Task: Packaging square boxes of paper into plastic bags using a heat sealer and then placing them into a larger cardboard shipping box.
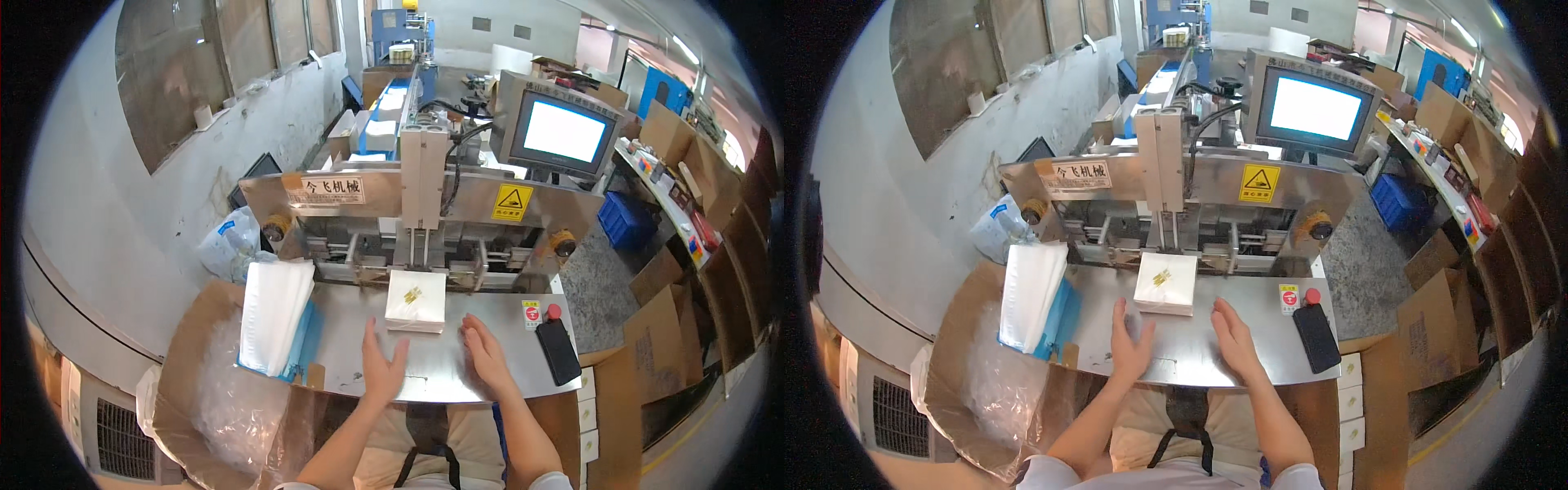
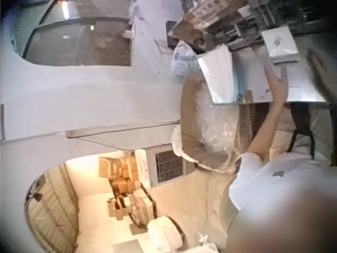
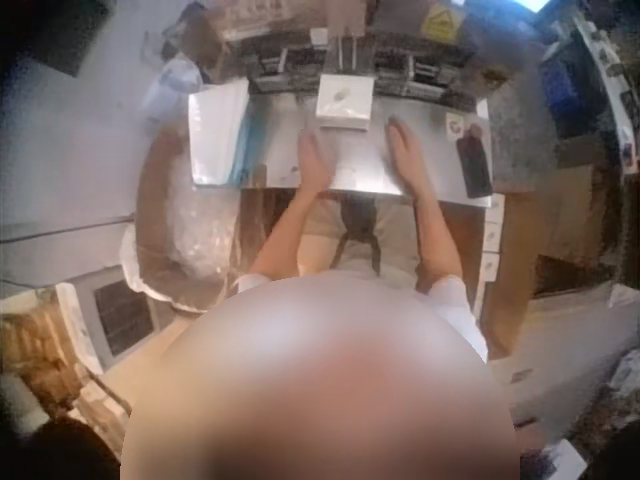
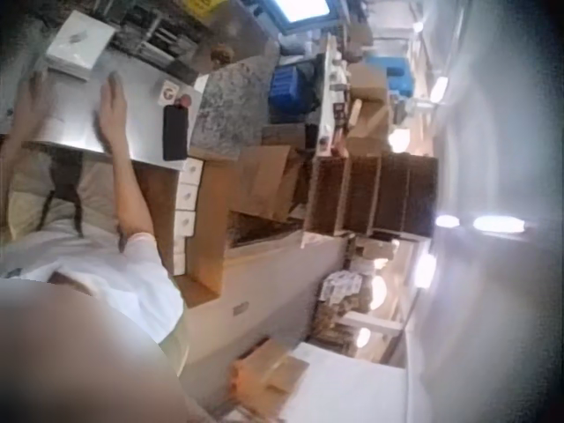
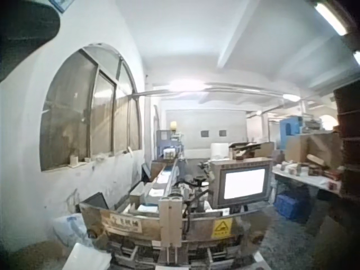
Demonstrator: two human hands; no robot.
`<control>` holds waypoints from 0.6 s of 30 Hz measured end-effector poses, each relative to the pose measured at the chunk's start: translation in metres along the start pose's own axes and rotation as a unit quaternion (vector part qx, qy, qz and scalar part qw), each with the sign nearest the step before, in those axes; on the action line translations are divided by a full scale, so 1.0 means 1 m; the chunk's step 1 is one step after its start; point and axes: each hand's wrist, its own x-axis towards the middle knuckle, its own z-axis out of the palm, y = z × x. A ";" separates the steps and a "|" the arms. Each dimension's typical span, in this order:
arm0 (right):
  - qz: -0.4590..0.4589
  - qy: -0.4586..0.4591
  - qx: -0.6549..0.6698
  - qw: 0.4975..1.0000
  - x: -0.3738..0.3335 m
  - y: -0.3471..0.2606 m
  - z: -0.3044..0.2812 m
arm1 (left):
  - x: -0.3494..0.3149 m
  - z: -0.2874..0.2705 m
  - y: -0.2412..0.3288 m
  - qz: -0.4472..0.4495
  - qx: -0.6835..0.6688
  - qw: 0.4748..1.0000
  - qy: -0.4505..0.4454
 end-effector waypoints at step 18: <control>0.060 -0.076 0.218 0.971 -0.004 -0.050 0.004 | 0.045 -0.020 0.024 -0.168 -0.408 0.890 -0.114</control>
